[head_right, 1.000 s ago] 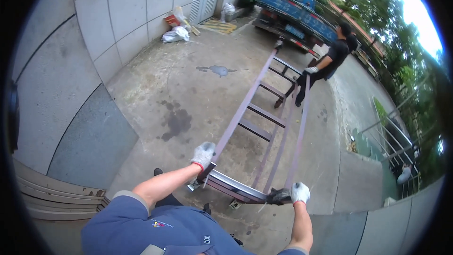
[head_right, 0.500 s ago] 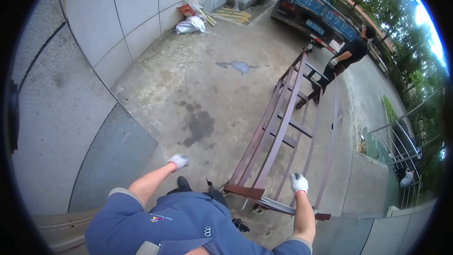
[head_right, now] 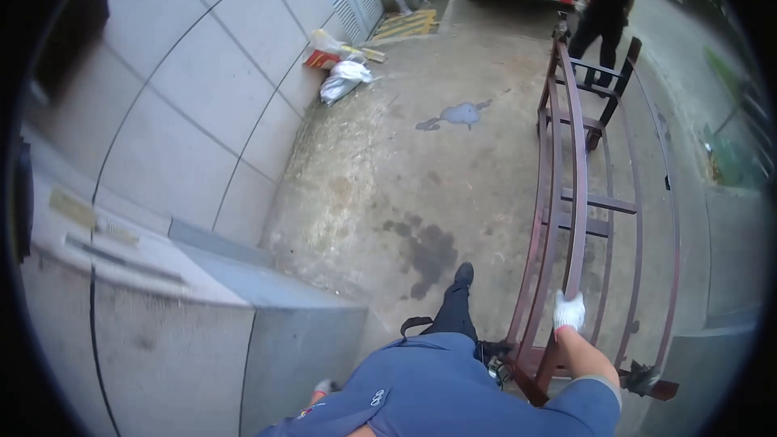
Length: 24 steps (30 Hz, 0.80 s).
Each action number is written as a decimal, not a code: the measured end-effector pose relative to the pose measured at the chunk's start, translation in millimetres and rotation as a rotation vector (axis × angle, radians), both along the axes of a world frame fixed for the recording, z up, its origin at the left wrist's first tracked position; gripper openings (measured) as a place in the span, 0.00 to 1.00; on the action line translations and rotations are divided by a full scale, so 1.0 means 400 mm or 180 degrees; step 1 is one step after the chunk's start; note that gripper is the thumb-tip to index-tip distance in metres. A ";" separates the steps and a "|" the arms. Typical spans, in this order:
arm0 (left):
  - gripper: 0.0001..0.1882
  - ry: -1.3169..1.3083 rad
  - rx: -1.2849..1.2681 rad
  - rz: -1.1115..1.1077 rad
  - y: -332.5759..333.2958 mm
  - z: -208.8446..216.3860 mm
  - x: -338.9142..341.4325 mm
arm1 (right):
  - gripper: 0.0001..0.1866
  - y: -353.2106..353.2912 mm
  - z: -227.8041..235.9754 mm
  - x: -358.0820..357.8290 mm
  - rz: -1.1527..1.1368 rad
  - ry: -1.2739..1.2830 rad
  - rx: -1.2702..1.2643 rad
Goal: Moving a heavy metal trolley out of a building and loading large rolled materials into the bed of a truck.
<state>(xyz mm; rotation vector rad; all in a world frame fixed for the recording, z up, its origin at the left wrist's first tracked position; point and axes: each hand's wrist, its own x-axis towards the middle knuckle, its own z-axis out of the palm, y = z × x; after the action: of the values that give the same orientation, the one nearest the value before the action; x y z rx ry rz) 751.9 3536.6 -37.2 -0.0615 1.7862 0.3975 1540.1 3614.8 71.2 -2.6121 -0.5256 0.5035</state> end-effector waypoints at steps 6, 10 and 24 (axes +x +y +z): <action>0.25 0.0474 0.0446 -0.0533 0.371 0.056 0.410 | 0.36 0.044 0.005 0.055 -0.0205 -0.0160 -0.0780; 0.26 0.0278 0.0639 -0.0374 0.893 -0.030 0.486 | 0.38 0.276 0.116 0.103 -0.0210 0.0282 -0.1032; 0.26 -0.0162 0.0339 -0.1712 2.266 -0.107 0.799 | 0.38 1.428 0.037 0.457 -0.0690 -0.0634 -0.0368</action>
<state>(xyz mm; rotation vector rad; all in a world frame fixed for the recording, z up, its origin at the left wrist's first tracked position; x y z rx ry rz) 1071.6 4443.2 -80.2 0.4710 1.6497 0.0994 1722.9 4186.1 85.9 -2.8045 -0.2750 0.2107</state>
